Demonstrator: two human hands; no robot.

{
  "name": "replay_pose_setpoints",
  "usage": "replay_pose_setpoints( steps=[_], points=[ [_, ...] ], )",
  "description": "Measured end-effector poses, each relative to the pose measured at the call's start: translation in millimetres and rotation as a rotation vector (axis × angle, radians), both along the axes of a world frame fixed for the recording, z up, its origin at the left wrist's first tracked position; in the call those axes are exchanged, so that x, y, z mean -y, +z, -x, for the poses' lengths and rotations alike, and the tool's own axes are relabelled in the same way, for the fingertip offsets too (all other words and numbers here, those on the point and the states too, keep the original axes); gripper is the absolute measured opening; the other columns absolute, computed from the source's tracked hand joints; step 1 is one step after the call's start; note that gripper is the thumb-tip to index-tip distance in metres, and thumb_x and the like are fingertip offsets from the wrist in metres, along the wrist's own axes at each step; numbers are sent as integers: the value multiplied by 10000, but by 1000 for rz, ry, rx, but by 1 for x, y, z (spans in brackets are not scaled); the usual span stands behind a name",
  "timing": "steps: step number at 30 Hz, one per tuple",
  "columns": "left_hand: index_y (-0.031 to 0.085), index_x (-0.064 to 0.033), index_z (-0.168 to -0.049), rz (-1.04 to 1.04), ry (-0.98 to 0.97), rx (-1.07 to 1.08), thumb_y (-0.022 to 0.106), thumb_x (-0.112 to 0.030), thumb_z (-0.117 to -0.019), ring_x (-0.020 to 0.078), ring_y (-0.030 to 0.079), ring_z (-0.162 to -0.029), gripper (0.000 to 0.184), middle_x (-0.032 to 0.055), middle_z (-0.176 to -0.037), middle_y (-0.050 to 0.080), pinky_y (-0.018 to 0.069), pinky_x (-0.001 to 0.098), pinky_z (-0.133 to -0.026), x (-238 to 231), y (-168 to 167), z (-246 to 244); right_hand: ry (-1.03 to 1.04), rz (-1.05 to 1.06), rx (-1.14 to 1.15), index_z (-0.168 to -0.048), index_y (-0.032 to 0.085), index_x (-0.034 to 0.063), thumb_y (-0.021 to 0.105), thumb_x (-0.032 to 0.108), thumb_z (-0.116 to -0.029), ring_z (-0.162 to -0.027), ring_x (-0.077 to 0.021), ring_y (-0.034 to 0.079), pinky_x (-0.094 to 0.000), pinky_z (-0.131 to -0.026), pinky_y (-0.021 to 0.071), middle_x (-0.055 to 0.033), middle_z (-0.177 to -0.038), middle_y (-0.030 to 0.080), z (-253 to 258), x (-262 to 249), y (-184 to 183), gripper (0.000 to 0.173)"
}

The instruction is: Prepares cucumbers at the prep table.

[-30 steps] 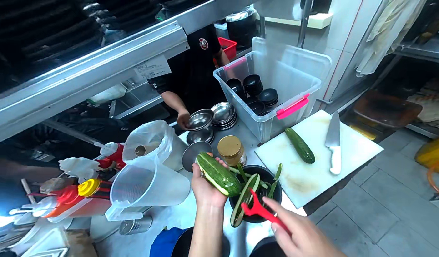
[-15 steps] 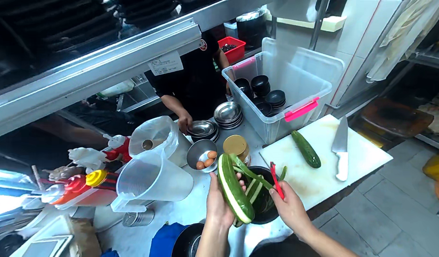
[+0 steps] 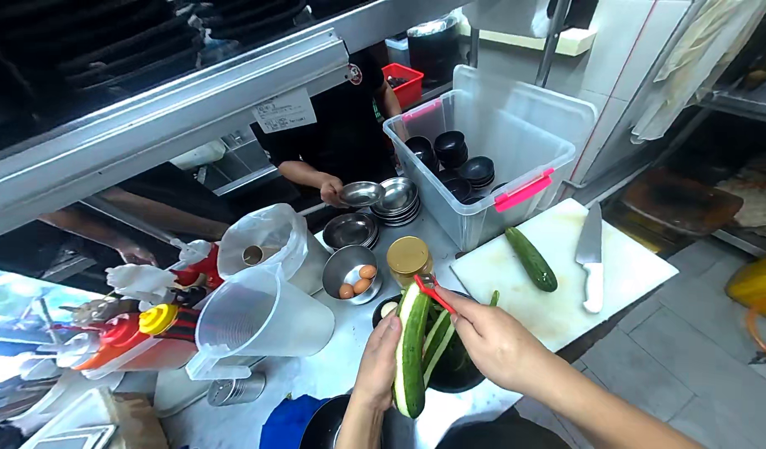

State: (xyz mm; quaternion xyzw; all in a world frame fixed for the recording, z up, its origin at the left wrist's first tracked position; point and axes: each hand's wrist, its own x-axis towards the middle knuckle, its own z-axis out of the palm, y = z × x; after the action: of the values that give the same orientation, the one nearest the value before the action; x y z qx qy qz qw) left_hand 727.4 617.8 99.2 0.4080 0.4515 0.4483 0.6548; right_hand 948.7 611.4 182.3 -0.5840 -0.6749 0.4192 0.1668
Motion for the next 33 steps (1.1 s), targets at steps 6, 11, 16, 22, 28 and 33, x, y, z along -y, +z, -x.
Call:
replay_pose_setpoints(
  steps=[6, 11, 16, 22, 28, 33],
  points=[
    [612, -14, -1277, -47, 180, -58, 366, -366, -1106, 261, 723, -856, 462, 198, -994, 713, 630, 414, -760, -14, 19, -14, 86, -43, 39, -1642, 286, 268, 343, 261, -1088, -1025, -286, 692, -487, -924, 560, -141, -1135, 704, 27, 26, -17, 557],
    [614, -78, -1290, 13, 318, -41, 327, -474, -1103, 287, 697, -767, 524, 200, -933, 691, 613, 442, -682, -29, 32, -16, 161, -170, 25, -1622, 349, 230, 397, 210, -1068, -873, -312, 697, -481, -771, 588, -160, -977, 695, 30, 62, -46, 556],
    [600, -123, -1321, 80, 415, 157, 338, -560, -1073, 219, 676, -730, 566, 140, -958, 685, 596, 372, -635, -46, 38, -13, 199, -230, 86, -1593, 414, 254, 445, 199, -1051, -735, -313, 684, -469, -631, 583, -163, -885, 669, 19, 87, -62, 546],
    [585, -114, -1238, 41, 266, 570, 215, -707, -1012, 190, 661, -711, 735, 98, -894, 649, 583, 324, -624, -70, 47, 13, 192, -22, 30, -1572, 449, 253, 413, 225, -1067, -924, -366, 721, -576, -807, 578, -192, -1040, 729, -5, 94, -75, 508],
    [544, -121, -1371, -10, 90, 378, 517, -670, -955, 211, 688, -717, 689, 134, -930, 677, 613, 359, -642, -47, 32, 25, 55, -81, -112, -1545, 492, 249, 435, 241, -1064, -934, -278, 721, -536, -833, 582, -132, -1115, 736, -54, 93, -93, 485],
    [565, -98, -1406, -48, -130, -362, 791, -329, -843, 261, 723, -865, 649, 155, -1062, 721, 631, 437, -770, -37, 13, -8, -187, -39, -73, -1543, 488, 272, 426, 272, -1057, -891, -175, 696, -437, -824, 584, -63, -1178, 722, -80, 101, -111, 490]
  ],
)
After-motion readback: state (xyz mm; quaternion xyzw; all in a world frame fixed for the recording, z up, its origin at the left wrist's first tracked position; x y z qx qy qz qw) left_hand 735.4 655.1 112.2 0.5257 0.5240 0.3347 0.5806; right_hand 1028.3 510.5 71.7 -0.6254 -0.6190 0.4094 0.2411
